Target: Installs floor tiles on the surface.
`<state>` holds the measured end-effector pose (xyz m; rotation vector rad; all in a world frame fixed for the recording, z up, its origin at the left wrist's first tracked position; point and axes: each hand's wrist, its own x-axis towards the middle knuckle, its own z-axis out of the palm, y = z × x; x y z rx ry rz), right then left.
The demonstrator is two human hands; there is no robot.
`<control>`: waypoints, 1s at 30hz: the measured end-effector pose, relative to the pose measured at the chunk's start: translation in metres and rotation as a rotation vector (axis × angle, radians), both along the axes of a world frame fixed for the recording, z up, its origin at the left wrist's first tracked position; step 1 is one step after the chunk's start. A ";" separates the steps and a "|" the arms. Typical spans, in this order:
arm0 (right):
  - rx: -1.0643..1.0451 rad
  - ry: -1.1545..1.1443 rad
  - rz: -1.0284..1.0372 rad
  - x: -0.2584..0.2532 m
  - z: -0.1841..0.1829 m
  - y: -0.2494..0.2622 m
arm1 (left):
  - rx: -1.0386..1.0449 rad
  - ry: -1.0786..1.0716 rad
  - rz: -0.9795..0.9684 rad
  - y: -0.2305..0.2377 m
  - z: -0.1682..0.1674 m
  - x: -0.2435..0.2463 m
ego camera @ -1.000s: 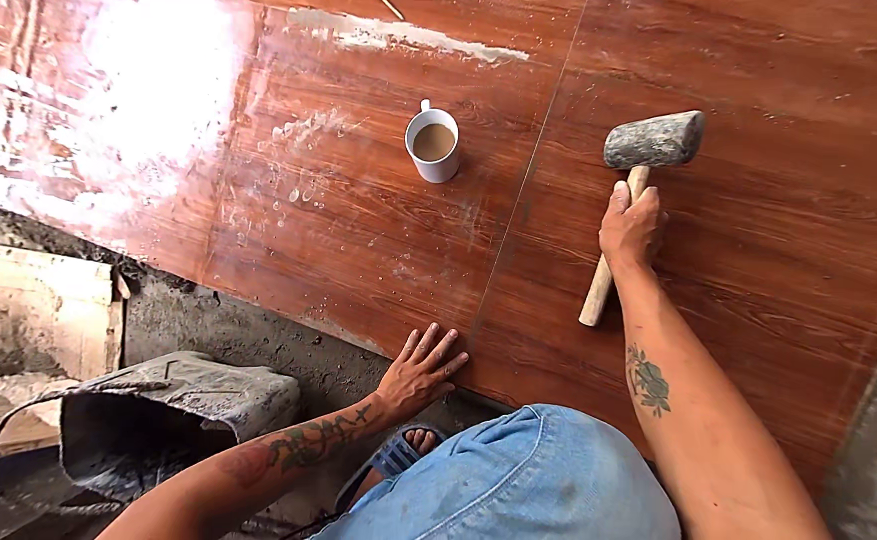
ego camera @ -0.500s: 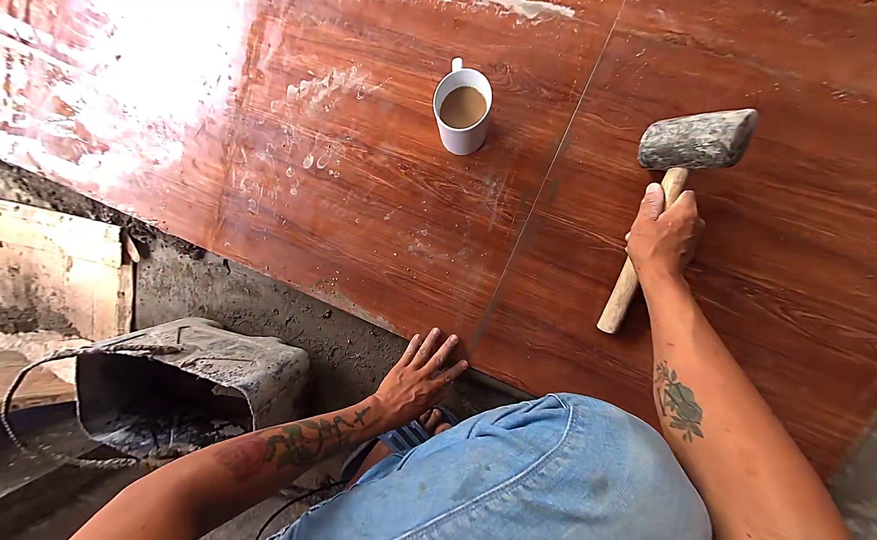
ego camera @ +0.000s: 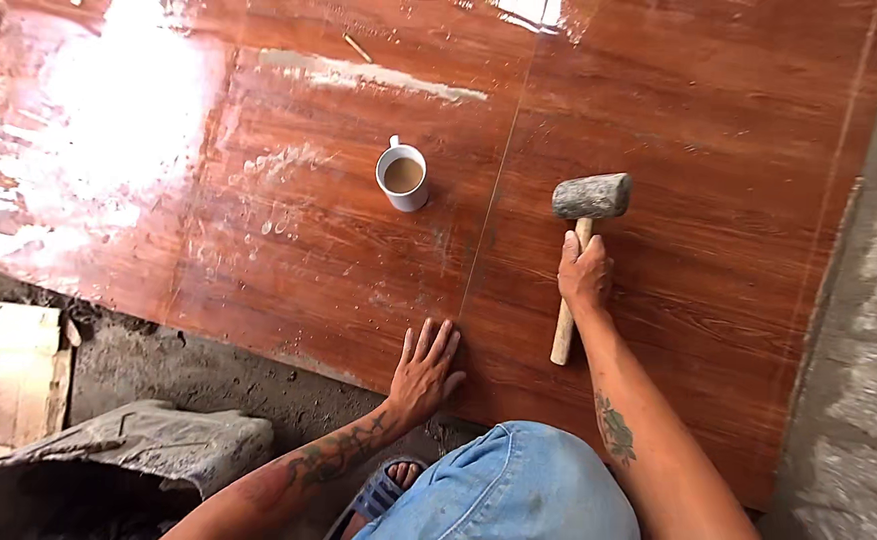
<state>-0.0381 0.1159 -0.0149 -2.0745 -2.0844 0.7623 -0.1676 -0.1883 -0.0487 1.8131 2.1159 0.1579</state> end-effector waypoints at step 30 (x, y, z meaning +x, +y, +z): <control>-0.008 -0.016 -0.032 0.003 -0.006 0.004 | 0.215 0.003 -0.224 0.448 -0.028 -0.056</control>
